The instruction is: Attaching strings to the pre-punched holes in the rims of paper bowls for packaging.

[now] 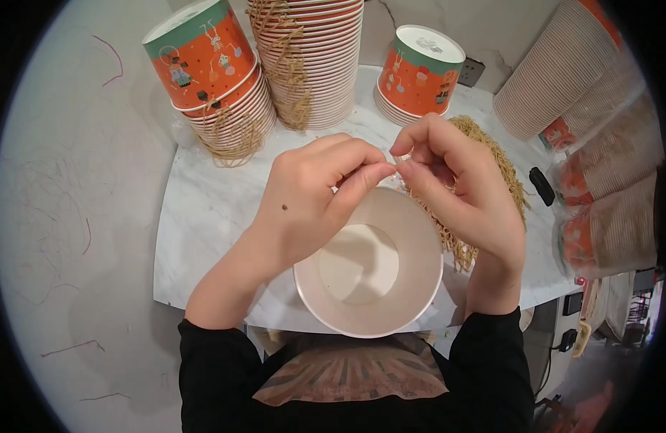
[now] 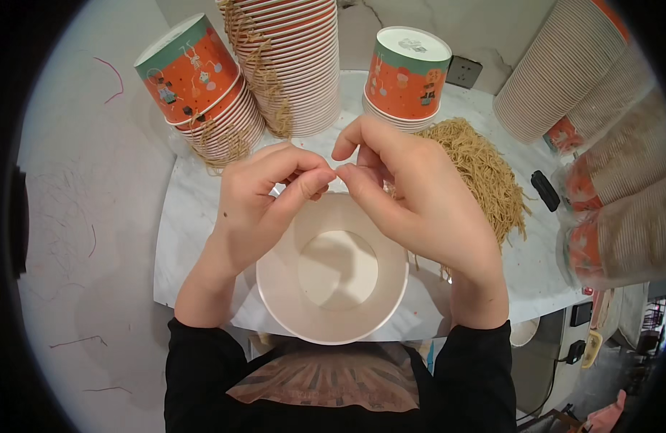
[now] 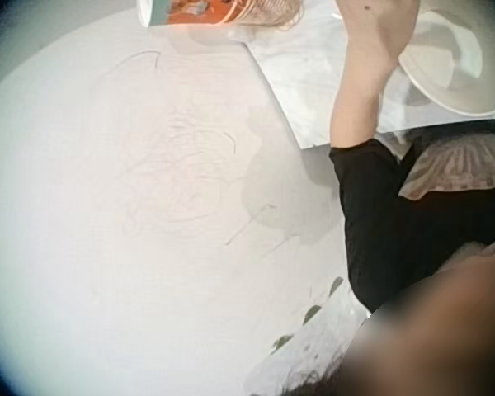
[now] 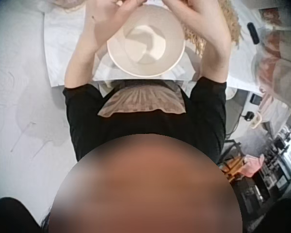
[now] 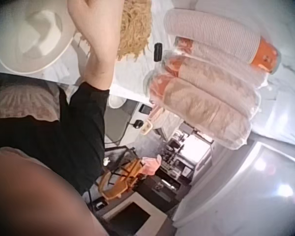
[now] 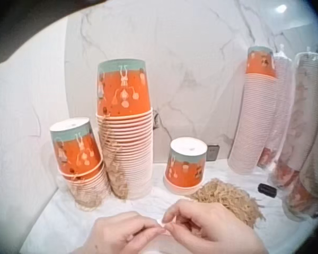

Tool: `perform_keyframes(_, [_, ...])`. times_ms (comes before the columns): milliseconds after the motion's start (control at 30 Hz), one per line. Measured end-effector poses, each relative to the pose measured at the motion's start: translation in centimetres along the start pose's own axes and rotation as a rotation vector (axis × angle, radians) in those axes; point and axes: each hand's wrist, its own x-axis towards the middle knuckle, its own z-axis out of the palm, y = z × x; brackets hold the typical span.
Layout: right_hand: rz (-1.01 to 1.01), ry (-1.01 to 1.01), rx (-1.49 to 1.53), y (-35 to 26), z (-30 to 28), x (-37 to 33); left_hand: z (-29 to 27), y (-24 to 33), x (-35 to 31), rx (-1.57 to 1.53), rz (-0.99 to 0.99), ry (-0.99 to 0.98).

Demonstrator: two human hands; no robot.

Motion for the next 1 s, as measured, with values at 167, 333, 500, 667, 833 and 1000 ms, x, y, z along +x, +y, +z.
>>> perform_keyframes(167, [-0.131,0.025,-0.021,0.2,-0.2,-0.2,0.2,0.9,0.0,-0.199,-0.153,-0.026])
perform_keyframes(333, [-0.235,0.066,-0.011,0.5,-0.2,-0.4,-1.5,2.1,-0.4,-0.308,-0.235,-0.271])
perform_keyframes(500, [-0.188,0.193,-0.075,0.4,-1.5,-0.4,-2.0,2.6,-2.5,-0.342,0.153,-1.037])
perform_keyframes(667, [-0.200,0.258,-0.027,-0.8,-1.8,-0.6,-1.5,3.1,-3.4,-0.258,0.164,-0.991])
perform_keyframes(833, [-0.229,0.245,-0.009,-0.4,-1.8,-0.6,-2.4,2.2,-0.3,-0.263,-0.128,-0.576])
perform_keyframes(1000, [-0.341,0.113,-0.127,0.4,-0.9,-0.3,-3.2,1.0,0.2,-0.424,-0.447,-0.395])
